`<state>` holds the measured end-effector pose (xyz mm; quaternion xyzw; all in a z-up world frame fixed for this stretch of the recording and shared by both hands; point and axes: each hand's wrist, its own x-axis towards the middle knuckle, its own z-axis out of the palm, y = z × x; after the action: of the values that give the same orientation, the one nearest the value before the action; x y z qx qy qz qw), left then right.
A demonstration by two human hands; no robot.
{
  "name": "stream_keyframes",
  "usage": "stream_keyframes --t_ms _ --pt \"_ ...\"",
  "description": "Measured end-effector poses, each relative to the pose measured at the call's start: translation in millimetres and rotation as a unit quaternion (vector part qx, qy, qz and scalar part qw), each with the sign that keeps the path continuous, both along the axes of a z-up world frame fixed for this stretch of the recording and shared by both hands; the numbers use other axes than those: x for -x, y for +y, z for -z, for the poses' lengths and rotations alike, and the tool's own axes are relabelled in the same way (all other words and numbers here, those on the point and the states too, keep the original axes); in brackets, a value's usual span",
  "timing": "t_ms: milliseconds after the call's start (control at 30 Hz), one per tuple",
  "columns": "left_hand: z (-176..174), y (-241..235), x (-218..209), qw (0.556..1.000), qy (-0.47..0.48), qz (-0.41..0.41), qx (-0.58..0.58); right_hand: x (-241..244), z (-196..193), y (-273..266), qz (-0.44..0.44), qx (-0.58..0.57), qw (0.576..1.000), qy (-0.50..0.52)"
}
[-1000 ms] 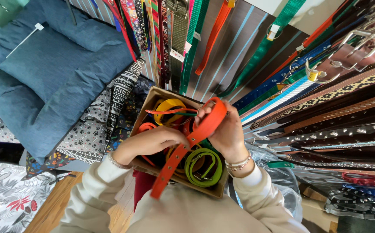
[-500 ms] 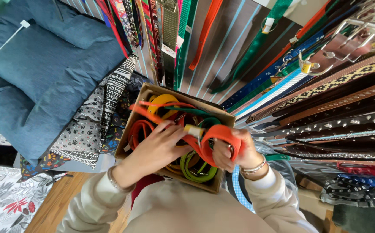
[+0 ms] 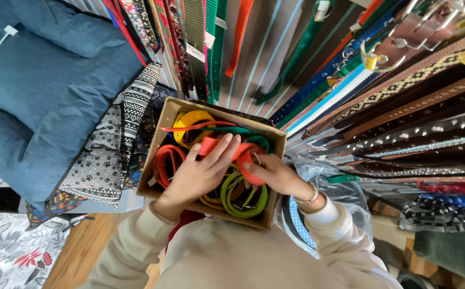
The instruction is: The person takes various colored pet collars from a wall rack and places them into a cardboard box. They handle different collars one at a time, sometimes coiling them or checking the buckle before placing them into the box.
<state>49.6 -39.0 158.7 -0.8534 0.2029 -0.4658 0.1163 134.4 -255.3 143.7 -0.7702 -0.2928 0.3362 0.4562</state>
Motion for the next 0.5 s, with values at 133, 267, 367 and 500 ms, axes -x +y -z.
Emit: stream_keyframes --t_ms 133,267,367,500 --pt "36.6 -26.3 9.7 0.994 0.018 -0.107 0.014 -17.3 40.0 -0.4 0.027 0.107 0.990 -0.090" --pt "58.3 -44.6 23.6 0.983 0.136 -0.119 0.041 -28.1 52.2 8.2 0.057 0.201 0.974 -0.085" --pt "62.5 -48.4 25.2 0.973 0.202 -0.099 0.060 -38.5 62.8 9.8 0.083 0.210 0.971 -0.084" --pt "70.6 -46.3 27.4 0.960 0.261 -0.044 0.093 -45.4 83.3 9.4 0.121 0.198 0.965 -0.119"
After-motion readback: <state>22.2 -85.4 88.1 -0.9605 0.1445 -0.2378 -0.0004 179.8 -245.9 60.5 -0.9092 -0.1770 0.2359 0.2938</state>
